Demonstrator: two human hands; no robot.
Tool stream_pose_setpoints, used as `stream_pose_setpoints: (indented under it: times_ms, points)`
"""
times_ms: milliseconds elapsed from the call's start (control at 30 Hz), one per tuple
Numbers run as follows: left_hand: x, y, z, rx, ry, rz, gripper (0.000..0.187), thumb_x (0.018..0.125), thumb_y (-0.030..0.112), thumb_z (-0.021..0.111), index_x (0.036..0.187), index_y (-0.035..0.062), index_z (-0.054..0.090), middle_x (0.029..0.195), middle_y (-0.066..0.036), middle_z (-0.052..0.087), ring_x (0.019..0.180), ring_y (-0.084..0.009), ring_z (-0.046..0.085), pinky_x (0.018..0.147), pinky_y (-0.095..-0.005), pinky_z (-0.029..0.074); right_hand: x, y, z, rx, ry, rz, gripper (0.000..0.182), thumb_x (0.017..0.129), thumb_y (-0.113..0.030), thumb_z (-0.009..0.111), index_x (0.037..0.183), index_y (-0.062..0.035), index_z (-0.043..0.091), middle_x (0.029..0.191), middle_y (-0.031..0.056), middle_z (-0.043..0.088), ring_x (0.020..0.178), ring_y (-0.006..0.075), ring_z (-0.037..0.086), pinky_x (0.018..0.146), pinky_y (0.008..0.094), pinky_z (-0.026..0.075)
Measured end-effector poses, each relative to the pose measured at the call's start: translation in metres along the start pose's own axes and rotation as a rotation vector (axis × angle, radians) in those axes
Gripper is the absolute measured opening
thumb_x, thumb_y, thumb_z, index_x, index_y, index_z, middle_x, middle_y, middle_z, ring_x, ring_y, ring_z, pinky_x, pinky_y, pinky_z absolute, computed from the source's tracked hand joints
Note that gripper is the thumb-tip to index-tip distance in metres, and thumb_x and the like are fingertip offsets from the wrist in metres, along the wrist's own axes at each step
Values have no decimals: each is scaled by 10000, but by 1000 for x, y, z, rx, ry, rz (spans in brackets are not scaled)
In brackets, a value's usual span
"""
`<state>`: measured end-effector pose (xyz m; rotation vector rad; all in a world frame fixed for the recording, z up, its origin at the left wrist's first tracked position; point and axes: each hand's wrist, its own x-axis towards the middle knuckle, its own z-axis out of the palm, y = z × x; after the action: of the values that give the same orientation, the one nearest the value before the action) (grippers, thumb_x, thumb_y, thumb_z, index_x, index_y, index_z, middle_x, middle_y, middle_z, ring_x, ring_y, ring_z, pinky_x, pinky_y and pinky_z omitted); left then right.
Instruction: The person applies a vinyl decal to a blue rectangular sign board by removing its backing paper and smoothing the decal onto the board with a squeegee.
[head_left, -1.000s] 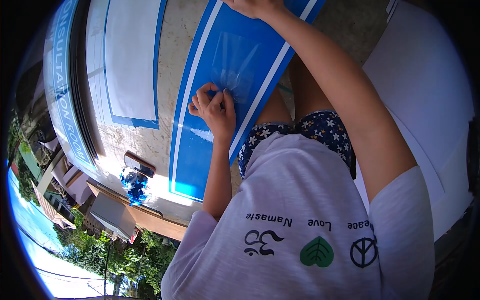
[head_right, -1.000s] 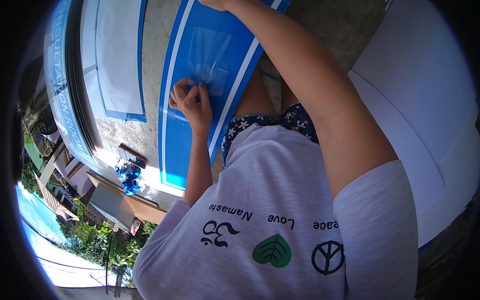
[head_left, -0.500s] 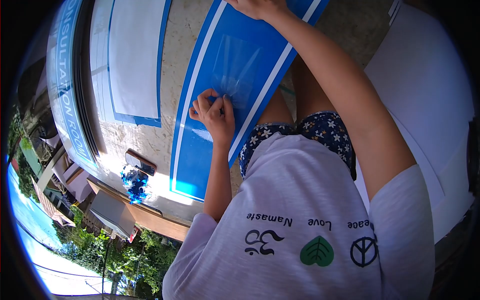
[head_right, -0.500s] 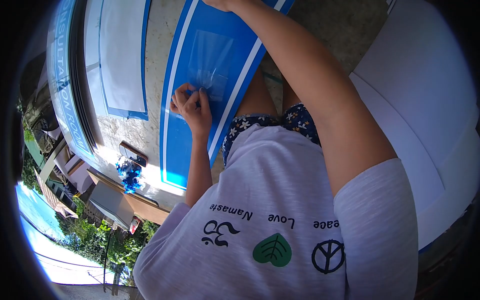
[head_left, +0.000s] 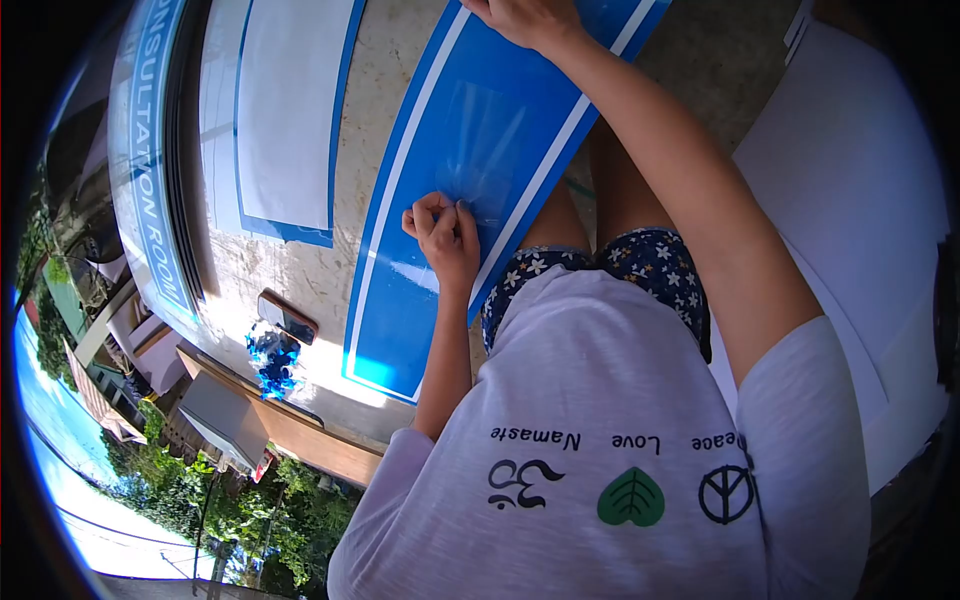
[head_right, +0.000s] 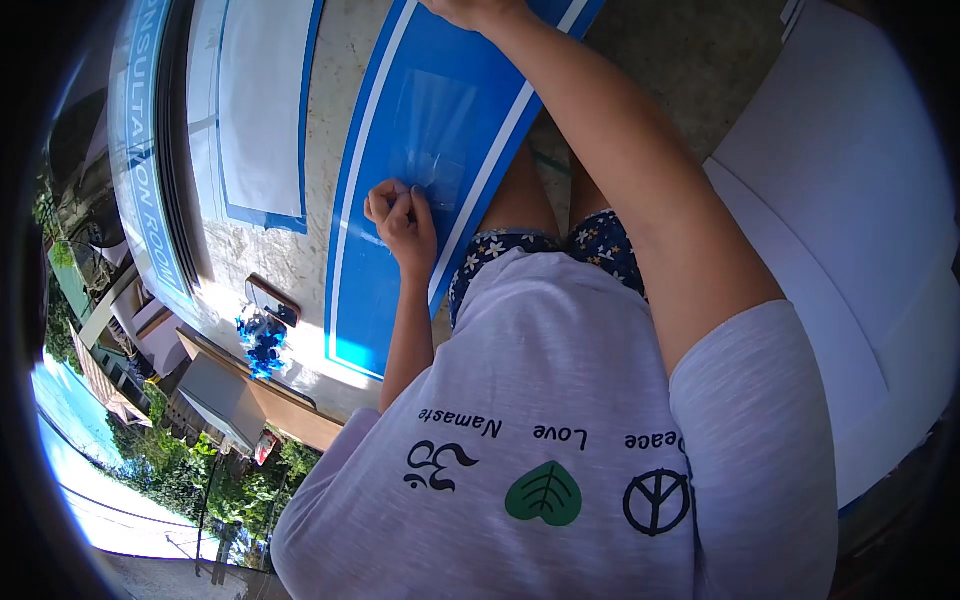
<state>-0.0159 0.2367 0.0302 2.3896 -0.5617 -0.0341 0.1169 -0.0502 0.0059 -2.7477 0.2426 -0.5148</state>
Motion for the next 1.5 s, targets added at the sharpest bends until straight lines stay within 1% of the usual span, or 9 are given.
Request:
stream_pose_setpoints:
  times_ms: [233, 500, 567, 767, 867, 933, 1100, 1300, 1500]
  points:
    - [0, 2, 6, -87, 115, 17, 175, 793, -34, 642, 648, -33, 545, 889, -114, 562, 814, -264, 498, 864, -387, 370, -5, -19, -22, -125, 226, -248, 391, 896, -212, 625, 1233, -51, 510, 1316, 180, 464, 1197, 354, 489, 1044, 523, 365]
    - [4, 4, 0, -87, 117, 90, 209, 875, 13, 627, 683, -40, 563, 882, -107, 588, 785, -229, 531, 693, -326, 419, -40, -41, -3, -104, 195, -9, 433, 961, -352, 573, 1338, -162, 475, 1318, 102, 476, 1215, 273, 480, 1092, 490, 335]
    - [3, 14, -3, -330, 122, -218, 268, 927, 51, 595, 673, -29, 561, 902, -91, 602, 753, -158, 526, 643, -291, 419, -42, -43, -3, -163, 153, -7, 412, 961, -344, 577, 1320, -160, 493, 1283, 95, 498, 1188, 267, 490, 1082, 490, 340]
    - [23, 44, -2, -865, 209, -441, 175, 972, 91, 549, 820, 5, 548, 1036, -118, 572, 738, -148, 592, 726, -288, 472, -44, -41, -2, -134, 170, -14, 397, 954, -350, 588, 1287, -147, 519, 1259, 97, 520, 1179, 279, 511, 1076, 486, 351]
    - [16, 40, -7, -913, 147, -526, 147, 984, 91, 521, 856, 20, 528, 964, -96, 587, 688, -123, 575, 717, -272, 466, -43, -36, 1, 15, 228, -31, 337, 960, -283, 600, 1261, -144, 540, 1249, 93, 526, 1146, 280, 531, 1041, 473, 382]
    - [16, 39, -11, -955, 124, -528, 154, 981, 85, 520, 840, 23, 531, 936, -88, 592, 695, -119, 569, 712, -267, 464, -43, -20, -3, 712, 222, 86, 356, 901, -60, 598, 1245, -142, 550, 1230, 98, 531, 1132, 305, 526, 996, 462, 414]
    - [13, 34, -14, -896, 123, -521, 94, 938, 102, 579, 867, 47, 550, 836, -36, 569, 734, -101, 561, 686, -252, 443, -107, -48, -80, 396, -15, -172, 752, 656, 101, 597, 1339, -181, 458, 1264, 103, 473, 1130, 281, 487, 1017, 481, 360]
    - [31, 41, -14, -897, 192, -420, 84, 928, 91, 597, 918, 30, 541, 880, -49, 564, 762, -116, 575, 688, -270, 469, -169, -109, -95, 398, -33, -13, 557, 705, -32, 753, 1209, -170, 560, 1241, 101, 479, 1140, 289, 480, 986, 469, 367]
    - [50, 54, -24, -881, 128, -346, 319, 919, 62, 564, 1202, 48, 417, 1148, -110, 467, 806, -164, 597, 721, -293, 508, -161, -112, -82, 669, 48, 344, 208, 799, -111, 749, 970, -97, 632, 1042, 69, 575, 787, 242, 606, 667, 334, 491]
